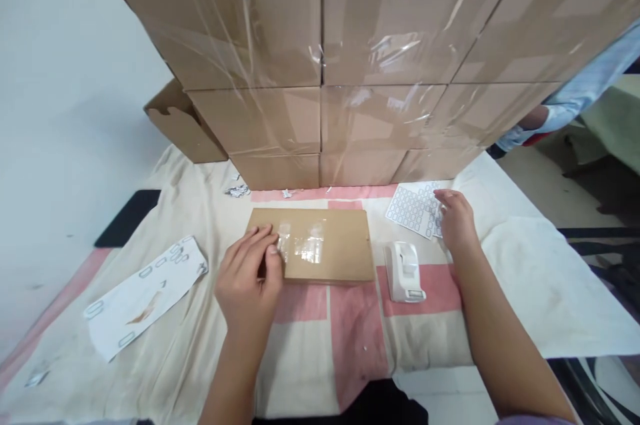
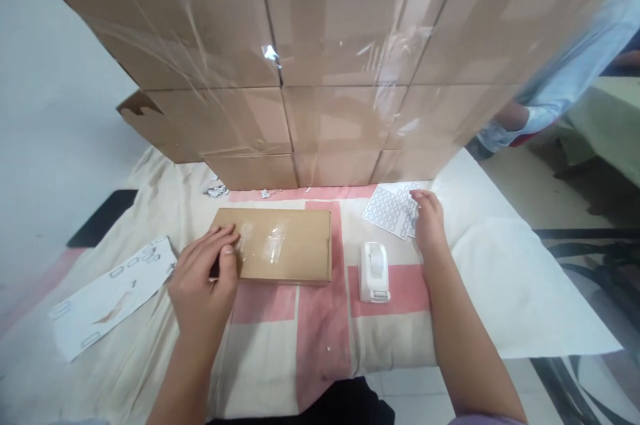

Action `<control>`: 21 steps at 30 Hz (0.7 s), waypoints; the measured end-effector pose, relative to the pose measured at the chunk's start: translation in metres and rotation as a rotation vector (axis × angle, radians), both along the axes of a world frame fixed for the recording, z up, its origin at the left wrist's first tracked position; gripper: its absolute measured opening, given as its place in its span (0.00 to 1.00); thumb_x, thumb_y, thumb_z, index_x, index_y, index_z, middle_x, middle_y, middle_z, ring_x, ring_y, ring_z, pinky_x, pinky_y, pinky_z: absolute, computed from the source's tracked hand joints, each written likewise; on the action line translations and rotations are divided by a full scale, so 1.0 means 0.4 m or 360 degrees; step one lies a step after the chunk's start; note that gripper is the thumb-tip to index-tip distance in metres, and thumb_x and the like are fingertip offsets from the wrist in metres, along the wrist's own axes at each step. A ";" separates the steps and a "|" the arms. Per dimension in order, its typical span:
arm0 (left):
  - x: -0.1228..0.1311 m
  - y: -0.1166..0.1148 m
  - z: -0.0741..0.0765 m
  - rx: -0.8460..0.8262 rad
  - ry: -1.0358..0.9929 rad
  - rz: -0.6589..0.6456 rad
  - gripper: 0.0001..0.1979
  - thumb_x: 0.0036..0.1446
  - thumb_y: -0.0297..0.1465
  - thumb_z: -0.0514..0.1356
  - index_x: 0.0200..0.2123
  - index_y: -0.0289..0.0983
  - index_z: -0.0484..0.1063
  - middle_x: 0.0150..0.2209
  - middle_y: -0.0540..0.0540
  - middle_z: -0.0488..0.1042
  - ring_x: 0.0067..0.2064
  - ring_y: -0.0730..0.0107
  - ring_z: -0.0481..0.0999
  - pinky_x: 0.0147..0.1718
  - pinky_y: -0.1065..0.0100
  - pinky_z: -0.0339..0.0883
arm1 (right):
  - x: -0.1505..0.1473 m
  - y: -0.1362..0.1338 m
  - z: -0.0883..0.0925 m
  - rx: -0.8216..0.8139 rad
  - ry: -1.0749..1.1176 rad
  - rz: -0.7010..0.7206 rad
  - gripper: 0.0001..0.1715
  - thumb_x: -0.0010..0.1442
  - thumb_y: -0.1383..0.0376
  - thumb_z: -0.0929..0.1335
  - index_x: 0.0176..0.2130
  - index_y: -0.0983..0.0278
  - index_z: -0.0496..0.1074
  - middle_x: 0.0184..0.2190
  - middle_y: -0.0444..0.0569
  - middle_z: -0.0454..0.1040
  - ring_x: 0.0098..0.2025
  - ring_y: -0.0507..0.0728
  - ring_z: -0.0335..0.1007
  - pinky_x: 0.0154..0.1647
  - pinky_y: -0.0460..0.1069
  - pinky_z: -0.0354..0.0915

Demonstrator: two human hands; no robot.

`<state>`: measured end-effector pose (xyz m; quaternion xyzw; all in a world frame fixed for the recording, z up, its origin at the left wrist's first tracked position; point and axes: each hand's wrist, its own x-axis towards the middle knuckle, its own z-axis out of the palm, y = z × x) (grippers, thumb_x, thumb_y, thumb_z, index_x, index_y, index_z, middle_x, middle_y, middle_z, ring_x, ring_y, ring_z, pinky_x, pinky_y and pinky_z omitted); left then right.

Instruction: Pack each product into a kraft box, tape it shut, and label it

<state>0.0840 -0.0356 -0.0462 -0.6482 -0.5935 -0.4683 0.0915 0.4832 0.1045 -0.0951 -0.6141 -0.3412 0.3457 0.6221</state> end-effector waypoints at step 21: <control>0.432 0.060 0.036 0.0389 0.0061 -0.1206 0.06 0.67 0.32 0.57 0.41 0.47 0.74 0.40 0.52 0.83 0.43 0.67 0.81 0.49 0.59 0.69 | 0.023 -0.057 0.052 0.0171 0.0895 0.0052 0.17 0.50 0.46 0.67 0.30 0.55 0.63 0.36 0.48 0.69 0.46 0.62 0.71 0.50 0.63 0.72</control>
